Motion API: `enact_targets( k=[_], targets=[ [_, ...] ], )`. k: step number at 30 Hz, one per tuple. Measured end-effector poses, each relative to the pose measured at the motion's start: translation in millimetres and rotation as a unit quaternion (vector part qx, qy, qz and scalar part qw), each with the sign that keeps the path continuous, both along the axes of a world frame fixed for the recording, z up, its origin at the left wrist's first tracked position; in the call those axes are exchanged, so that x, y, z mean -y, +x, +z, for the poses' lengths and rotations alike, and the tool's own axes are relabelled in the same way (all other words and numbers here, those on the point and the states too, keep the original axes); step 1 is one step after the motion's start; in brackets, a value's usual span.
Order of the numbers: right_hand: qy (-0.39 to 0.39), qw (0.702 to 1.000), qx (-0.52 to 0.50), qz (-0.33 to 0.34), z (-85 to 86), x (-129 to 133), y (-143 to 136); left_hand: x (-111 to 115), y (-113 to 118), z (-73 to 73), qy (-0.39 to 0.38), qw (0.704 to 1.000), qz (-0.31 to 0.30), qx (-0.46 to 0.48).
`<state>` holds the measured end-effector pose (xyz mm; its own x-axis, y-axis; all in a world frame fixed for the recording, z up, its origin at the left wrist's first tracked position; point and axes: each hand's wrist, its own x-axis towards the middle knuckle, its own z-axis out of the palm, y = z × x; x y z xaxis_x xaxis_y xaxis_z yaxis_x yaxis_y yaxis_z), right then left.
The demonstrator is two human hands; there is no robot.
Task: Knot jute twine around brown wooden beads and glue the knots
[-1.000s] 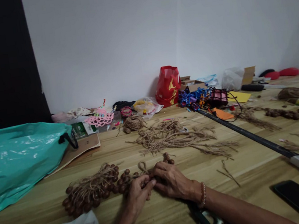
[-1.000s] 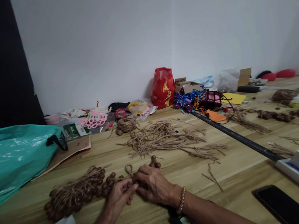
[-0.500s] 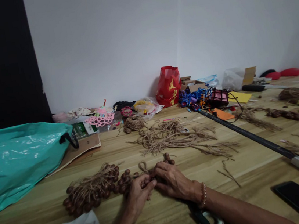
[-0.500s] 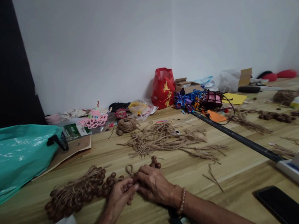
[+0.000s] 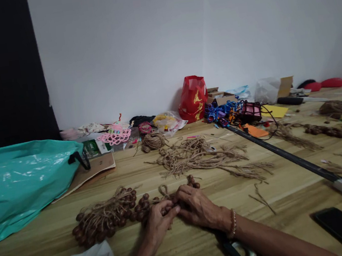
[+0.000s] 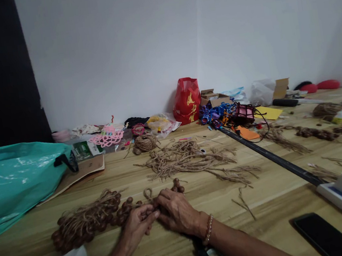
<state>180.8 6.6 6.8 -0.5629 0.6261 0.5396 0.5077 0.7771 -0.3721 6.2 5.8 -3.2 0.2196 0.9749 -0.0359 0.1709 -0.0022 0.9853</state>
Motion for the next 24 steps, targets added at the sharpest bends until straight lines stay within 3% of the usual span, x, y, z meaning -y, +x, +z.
enact_targets(
  k=[24],
  targets=[
    [-0.003,1.0,0.0,0.004,-4.1,-1.8,0.9,0.8,1.1,1.4,0.002,1.0,0.001,0.005]
  ],
)
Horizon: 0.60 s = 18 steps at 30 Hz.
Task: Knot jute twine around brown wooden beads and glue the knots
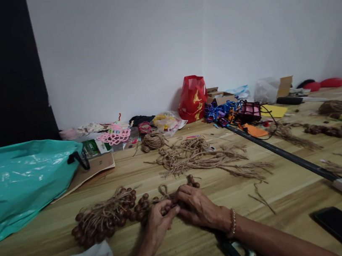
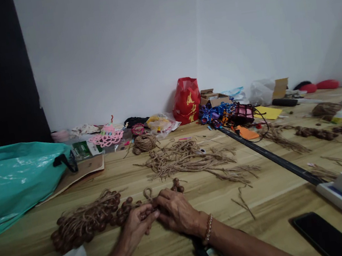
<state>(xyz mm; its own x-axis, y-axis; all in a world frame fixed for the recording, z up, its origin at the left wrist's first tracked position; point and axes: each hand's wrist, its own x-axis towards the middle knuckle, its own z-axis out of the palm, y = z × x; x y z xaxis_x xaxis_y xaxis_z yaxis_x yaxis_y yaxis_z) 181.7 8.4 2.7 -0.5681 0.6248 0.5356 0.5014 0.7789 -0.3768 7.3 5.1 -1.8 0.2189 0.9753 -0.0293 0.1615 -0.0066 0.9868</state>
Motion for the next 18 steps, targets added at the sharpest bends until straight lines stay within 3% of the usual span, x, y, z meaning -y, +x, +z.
enact_targets(
  k=[18],
  targets=[
    [-0.001,1.0,0.003,-0.003,4.6,2.1,-0.4,0.7,0.1,-1.1,-0.001,1.0,0.013,0.005]
  ],
)
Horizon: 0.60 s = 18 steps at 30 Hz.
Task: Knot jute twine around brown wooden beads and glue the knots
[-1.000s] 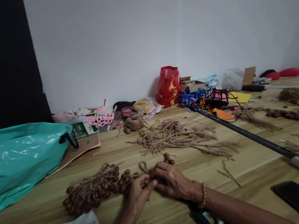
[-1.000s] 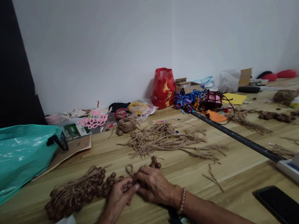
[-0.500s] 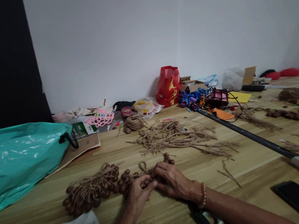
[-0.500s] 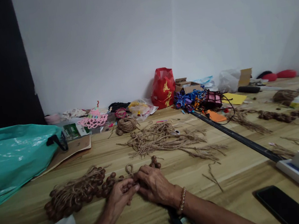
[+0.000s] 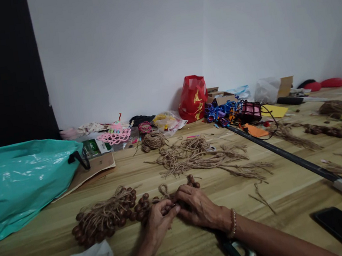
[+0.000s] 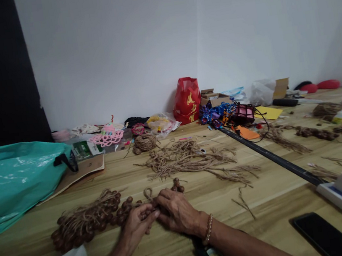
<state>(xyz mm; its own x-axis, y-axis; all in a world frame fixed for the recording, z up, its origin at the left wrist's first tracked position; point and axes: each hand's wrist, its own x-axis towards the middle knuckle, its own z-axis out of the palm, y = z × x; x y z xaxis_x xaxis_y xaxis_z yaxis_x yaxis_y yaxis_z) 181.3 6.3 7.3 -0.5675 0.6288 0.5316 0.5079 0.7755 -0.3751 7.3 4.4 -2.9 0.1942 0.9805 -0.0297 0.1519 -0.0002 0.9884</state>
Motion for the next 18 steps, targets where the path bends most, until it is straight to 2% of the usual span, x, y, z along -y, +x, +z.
enact_targets(
  k=[18],
  targets=[
    [0.006,1.0,0.004,0.001,0.0,0.1,-0.9,-1.2,0.1,-2.9,-0.007,1.0,0.002,0.001]
  ],
)
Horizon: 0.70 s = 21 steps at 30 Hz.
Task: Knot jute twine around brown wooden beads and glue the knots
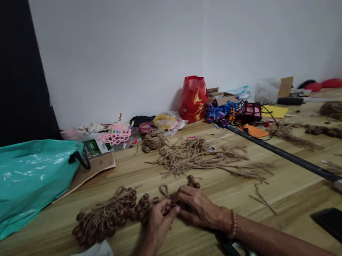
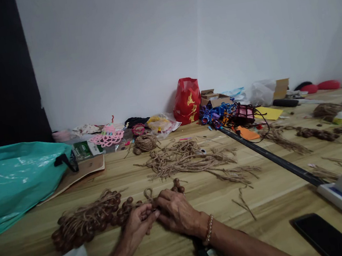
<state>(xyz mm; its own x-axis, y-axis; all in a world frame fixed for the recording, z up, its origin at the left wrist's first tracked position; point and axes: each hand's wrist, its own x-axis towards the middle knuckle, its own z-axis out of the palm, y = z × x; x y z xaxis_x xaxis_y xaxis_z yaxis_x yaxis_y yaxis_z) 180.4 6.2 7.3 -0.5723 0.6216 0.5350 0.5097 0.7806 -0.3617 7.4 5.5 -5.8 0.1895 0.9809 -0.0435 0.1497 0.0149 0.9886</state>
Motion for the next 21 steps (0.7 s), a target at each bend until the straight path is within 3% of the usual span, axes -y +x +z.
enact_targets(
  k=[21],
  targets=[
    [0.012,1.0,0.014,-0.006,-5.1,-1.9,0.7,1.7,-1.2,-2.8,0.024,1.0,-0.005,-0.015]
  ],
)
